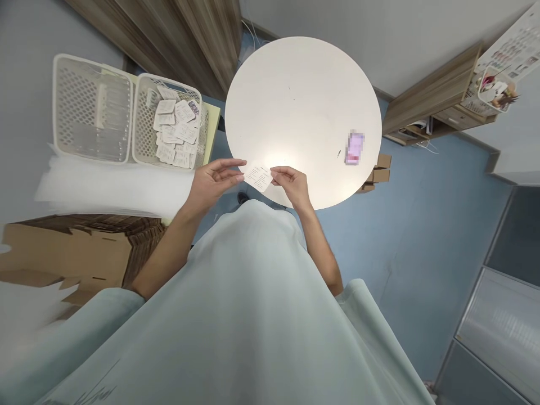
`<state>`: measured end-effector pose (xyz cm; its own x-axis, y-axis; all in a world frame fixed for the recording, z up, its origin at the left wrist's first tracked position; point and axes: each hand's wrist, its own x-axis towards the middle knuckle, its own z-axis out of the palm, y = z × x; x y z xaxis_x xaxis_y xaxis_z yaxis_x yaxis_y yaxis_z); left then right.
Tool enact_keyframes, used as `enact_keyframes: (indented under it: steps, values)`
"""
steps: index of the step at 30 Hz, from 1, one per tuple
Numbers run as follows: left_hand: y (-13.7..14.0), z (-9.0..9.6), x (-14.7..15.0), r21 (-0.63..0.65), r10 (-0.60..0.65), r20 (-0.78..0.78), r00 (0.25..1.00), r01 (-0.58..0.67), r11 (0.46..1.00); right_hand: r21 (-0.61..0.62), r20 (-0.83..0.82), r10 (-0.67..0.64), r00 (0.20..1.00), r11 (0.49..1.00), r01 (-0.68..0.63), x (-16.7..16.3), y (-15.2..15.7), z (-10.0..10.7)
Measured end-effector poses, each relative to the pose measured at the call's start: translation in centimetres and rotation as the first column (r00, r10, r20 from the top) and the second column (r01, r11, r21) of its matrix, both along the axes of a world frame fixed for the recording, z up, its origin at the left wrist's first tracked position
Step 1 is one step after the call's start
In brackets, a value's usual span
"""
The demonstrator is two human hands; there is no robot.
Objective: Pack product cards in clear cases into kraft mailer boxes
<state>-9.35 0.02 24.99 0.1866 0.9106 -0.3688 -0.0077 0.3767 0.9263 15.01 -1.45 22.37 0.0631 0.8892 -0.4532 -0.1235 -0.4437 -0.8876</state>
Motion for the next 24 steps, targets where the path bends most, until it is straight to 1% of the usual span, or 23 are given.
enact_keyframes:
  steps: [2,4,9,12,16,18,21,24]
  values:
    - [-0.2,-0.7,0.2,-0.043,0.009,0.024,1.0,-0.008,0.999,0.054,0.037,0.009,0.999,0.998,-0.011,0.1,0.3,0.5]
    - [-0.4,-1.3,0.4,-0.08,0.012,0.039,0.999,-0.009,0.997,0.08,0.068,0.022,0.997,0.996,-0.028,0.2,0.6,0.9]
    - [-0.6,-1.8,0.5,-0.093,0.032,0.07,0.997,-0.026,0.995,0.125,0.107,0.074,0.992,0.988,-0.087,0.7,1.0,1.7]
    - [-0.5,-1.4,0.5,-0.123,-0.01,0.123,0.992,0.025,0.992,0.152,0.117,0.118,0.986,0.979,-0.135,1.1,1.1,2.0]
    - [-0.5,-0.2,1.1,-0.186,-0.157,0.241,0.958,0.204,0.961,0.201,0.098,0.172,0.98,0.961,-0.189,1.5,1.2,2.1]
    - [-0.6,0.4,1.7,-0.204,-0.2,0.287,0.937,0.264,0.943,0.226,0.082,0.193,0.978,0.952,-0.207,1.5,1.3,2.0]
    - [-0.8,0.8,2.5,-0.209,-0.21,0.312,0.927,0.283,0.936,0.216,0.054,0.204,0.978,0.953,-0.211,1.4,1.4,1.8]
    - [-0.9,0.6,2.8,-0.203,-0.181,0.271,0.946,0.24,0.949,0.184,0.04,0.164,0.986,0.968,-0.168,1.3,1.4,1.6]
